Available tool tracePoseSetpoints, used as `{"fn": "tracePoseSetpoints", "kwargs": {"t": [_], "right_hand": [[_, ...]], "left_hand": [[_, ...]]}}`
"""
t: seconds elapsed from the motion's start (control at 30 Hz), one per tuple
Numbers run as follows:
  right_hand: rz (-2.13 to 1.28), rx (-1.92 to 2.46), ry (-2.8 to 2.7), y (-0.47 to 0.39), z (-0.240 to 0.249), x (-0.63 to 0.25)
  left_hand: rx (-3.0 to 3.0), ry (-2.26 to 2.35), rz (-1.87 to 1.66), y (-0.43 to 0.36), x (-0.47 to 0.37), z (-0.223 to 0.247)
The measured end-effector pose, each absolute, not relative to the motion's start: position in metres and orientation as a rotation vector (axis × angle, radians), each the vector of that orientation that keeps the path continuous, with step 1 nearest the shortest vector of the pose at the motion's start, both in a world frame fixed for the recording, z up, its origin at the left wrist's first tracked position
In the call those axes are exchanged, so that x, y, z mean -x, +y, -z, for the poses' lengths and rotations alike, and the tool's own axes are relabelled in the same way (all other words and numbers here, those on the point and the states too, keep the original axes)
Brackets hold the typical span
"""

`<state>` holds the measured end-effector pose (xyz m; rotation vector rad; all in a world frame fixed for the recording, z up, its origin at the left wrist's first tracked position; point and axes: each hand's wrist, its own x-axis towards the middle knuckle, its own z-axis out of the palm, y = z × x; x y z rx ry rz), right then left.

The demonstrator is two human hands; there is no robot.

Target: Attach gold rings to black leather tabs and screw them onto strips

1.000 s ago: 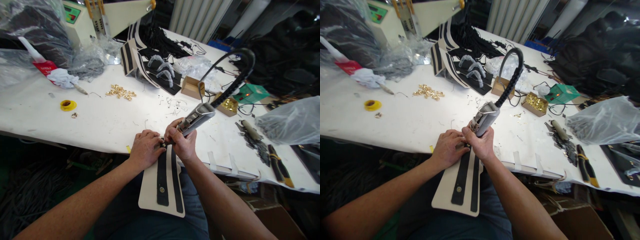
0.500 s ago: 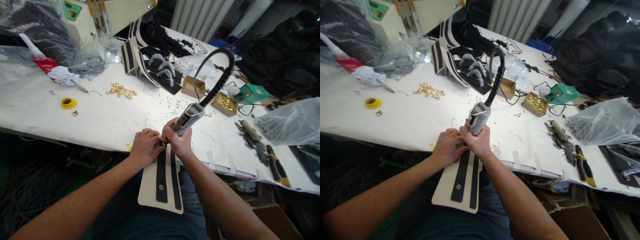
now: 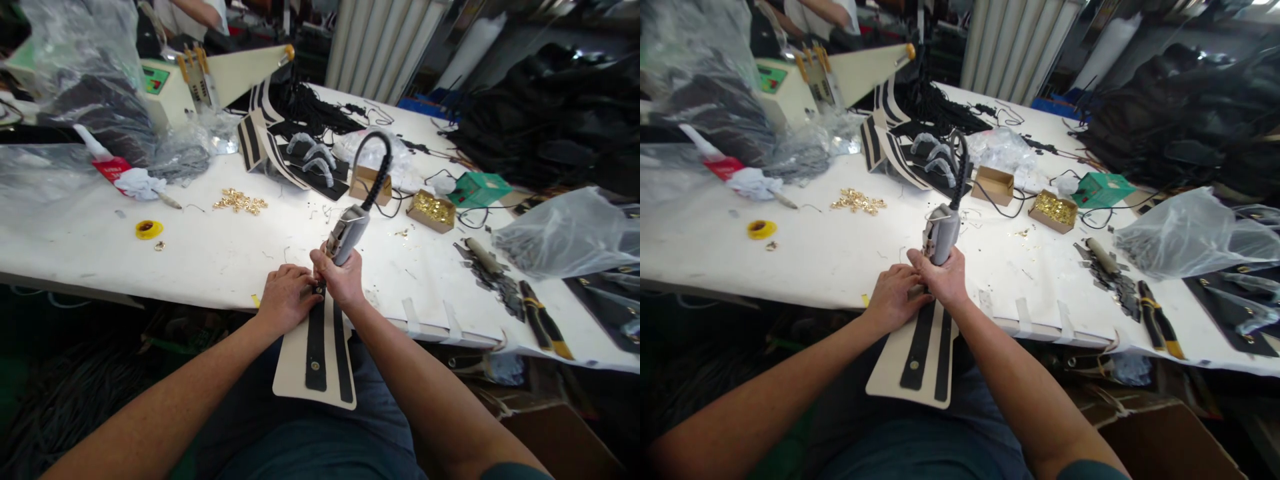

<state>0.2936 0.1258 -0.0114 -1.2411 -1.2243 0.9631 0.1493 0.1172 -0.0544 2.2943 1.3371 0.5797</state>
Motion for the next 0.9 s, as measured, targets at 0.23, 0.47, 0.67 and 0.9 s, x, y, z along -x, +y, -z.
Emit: {"fn": "tracePoseSetpoints", "kwargs": {"t": [0.23, 0.47, 0.67, 0.9], "right_hand": [[-0.990, 1.220, -1.272, 0.120, -0.016, -0.305], [-0.478, 1.822, -1.767, 0.114, -0.024, -0.382], [-0.143, 2.217, -1.969, 0.106, 0.017, -0.435], [-0.243, 1.796, -1.727, 0.060, 0.015, -0.419]], "left_hand": [[-2.343, 1.377, -0.491, 0.116, -0.153, 0.050], [-2.293, 1.367, -0.393, 0.125, -0.161, 0.038], [-2.136, 1.343, -0.385, 0.127, -0.165, 0.025], [-1.997, 1.265, -0.479, 0.088, -0.157, -0.005]]}}
